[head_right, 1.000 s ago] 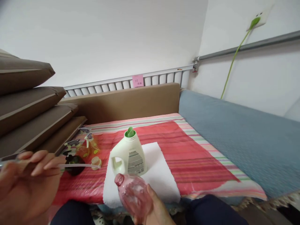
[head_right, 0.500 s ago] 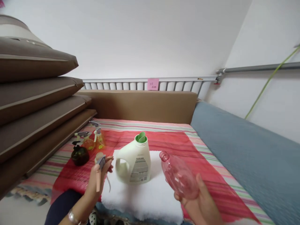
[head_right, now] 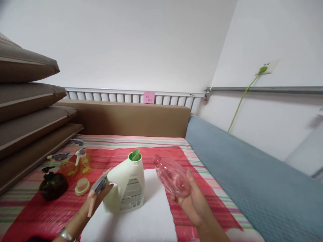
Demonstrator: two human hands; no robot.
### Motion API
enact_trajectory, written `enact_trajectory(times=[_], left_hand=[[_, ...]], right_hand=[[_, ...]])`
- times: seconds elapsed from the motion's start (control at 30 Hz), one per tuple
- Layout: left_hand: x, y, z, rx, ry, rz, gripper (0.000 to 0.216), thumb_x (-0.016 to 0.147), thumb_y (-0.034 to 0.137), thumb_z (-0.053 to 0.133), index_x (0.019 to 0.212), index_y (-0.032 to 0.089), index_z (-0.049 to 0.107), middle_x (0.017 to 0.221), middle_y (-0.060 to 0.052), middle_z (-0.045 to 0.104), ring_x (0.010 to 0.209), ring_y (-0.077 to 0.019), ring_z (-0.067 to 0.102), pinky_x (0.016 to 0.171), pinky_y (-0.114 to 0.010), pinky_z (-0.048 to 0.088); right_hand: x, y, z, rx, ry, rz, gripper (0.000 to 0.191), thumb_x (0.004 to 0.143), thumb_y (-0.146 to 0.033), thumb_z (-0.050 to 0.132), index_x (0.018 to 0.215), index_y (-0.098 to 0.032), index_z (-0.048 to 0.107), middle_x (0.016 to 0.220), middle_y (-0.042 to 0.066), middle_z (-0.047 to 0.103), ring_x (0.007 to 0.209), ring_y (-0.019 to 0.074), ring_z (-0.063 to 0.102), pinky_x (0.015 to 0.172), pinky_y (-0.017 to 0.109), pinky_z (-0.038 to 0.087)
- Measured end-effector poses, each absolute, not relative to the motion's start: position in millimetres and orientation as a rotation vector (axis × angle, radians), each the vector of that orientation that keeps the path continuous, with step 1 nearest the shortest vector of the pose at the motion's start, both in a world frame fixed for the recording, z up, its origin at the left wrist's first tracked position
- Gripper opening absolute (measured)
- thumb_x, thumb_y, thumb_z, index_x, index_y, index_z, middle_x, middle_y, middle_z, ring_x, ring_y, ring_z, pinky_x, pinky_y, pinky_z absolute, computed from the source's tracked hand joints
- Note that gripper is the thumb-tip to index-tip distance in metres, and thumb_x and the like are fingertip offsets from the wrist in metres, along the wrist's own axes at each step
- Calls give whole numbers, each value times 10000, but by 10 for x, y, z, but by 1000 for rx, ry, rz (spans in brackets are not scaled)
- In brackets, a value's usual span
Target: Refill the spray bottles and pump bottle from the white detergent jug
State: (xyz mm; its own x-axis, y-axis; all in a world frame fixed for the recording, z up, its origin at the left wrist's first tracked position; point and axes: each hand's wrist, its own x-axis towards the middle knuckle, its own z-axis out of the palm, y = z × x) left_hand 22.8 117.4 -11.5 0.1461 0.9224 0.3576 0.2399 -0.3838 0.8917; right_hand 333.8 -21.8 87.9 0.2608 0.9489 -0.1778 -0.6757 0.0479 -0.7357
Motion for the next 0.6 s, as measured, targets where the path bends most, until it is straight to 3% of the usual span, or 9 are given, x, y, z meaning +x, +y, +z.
enact_trajectory(times=[0.17,0.37,0.6], left_hand=[[418,1149,68,1701,1094,1248,537,703,313,600,1221,185,553,1127,-85,675,1006,-237,634,880,-313,496],[704,1019,428,1407,1122,1255,456,516,322,707,947,174,708,930,-58,742,897,-257,668,787,-277,522],[837,1024,470,1404,1083,1172,466,502,363,752,939,209,711,795,-21,738,744,-232,671,677,-264,528]], right_hand=[[3528,-131,995,-865,-437,1203,272,843,-466,569,966,-237,648,876,19,700,662,177,623,434,269,517],[3830,-98,1195,-937,-536,1146,288,870,-449,536,964,-199,642,861,33,694,601,144,601,424,234,504],[4150,-9,1366,-1075,-599,1050,272,873,-445,528,972,-208,616,746,6,669,527,117,576,394,200,465]])
